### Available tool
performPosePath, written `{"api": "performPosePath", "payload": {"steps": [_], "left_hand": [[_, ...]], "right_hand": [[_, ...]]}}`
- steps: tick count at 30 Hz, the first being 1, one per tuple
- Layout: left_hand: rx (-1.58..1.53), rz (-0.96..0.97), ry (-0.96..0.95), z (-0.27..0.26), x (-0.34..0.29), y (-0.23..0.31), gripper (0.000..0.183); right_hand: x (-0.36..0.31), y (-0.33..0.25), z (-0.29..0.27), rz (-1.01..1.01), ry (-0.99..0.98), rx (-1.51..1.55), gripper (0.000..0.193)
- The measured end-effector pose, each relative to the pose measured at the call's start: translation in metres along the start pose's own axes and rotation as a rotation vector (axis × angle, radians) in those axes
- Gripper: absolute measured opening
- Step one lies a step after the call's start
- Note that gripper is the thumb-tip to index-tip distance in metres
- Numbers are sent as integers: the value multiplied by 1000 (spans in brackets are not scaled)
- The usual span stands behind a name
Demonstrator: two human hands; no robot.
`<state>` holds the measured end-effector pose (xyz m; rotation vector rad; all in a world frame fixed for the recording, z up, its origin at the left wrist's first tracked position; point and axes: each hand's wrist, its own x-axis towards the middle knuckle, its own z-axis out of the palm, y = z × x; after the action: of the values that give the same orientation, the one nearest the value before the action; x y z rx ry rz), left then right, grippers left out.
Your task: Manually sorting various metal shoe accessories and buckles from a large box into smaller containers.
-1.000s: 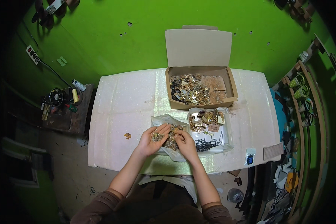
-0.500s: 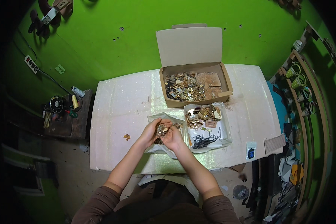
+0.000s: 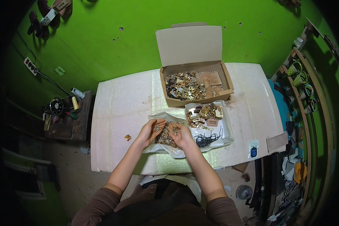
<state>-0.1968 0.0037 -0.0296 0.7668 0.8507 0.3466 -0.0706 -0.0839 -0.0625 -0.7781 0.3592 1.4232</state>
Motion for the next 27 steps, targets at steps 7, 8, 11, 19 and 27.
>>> {"api": "performPosePath", "payload": {"steps": [7,8,11,19,27], "left_hand": [[34,-88,-54,-4,-9,-2,43],[32,-88,-53,-5,-10,-2,43],[32,-96,-70,-6,-15,1,45],[156,28,-79,6,-42,20,47],[324,107,-73,-2,-22,-8,46]], "right_hand": [[-17,-11,6,-38,33,-325,27],[-20,-11,9,-45,23,-419,31],[-33,-14,19,-123,58,-620,36],[-60,-8,38,-616,-133,-1032,36],[-46,10,10,-1046,-140,-1896,34]]}}
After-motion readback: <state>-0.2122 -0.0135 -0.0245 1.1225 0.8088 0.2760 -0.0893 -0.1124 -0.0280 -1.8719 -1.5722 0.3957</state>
